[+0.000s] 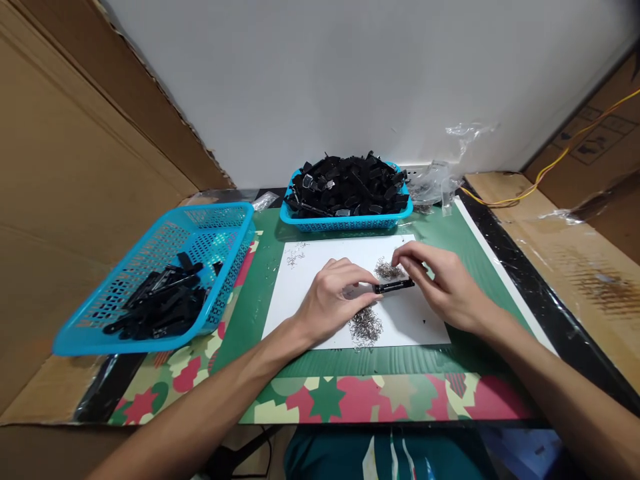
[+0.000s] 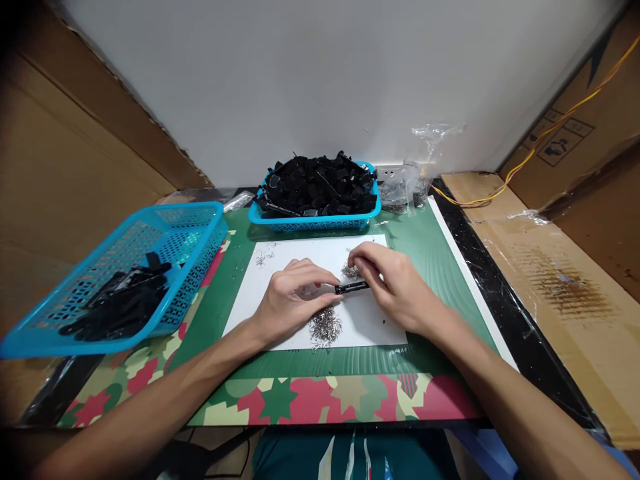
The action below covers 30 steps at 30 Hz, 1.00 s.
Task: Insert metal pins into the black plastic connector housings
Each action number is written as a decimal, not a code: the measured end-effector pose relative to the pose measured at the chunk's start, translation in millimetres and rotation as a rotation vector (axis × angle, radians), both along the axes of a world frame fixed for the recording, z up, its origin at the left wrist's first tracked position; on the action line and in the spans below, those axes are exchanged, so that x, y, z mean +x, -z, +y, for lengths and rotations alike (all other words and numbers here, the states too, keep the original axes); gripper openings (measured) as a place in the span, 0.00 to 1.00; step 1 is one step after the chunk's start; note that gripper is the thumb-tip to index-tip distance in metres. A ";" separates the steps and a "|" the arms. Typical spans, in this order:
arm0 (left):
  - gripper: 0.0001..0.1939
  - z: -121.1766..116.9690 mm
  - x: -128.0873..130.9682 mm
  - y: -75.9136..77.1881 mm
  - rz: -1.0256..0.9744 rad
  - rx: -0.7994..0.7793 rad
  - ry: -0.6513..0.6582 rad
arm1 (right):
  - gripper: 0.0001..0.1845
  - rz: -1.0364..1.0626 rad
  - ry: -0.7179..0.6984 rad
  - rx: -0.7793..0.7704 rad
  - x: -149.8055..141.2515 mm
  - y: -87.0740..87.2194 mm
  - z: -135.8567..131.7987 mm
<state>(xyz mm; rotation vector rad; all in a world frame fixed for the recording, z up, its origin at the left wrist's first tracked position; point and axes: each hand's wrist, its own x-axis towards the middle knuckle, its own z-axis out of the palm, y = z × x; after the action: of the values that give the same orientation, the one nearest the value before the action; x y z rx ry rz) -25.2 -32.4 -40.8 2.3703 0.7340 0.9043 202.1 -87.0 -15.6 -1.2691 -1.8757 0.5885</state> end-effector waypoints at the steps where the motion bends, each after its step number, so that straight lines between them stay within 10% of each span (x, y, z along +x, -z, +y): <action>1: 0.09 0.0 0.0 0.2 -0.001 0.015 -0.004 | 0.09 -0.025 -0.029 -0.017 -2.1 0.4 -0.6; 19: 0.05 -3.1 0.0 0.7 0.012 0.116 -0.036 | 0.08 0.023 0.147 -0.139 -15.0 4.5 -3.5; 30: 0.06 -5.1 2.0 -1.5 -0.022 0.160 0.032 | 0.15 0.060 0.263 -0.477 15.6 7.7 -3.8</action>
<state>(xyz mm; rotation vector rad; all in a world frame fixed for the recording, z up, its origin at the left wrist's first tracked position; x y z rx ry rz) -23.1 -37.5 -39.3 2.4983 0.6343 1.0077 217.7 -90.8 -23.3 -1.7473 -1.5311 0.9540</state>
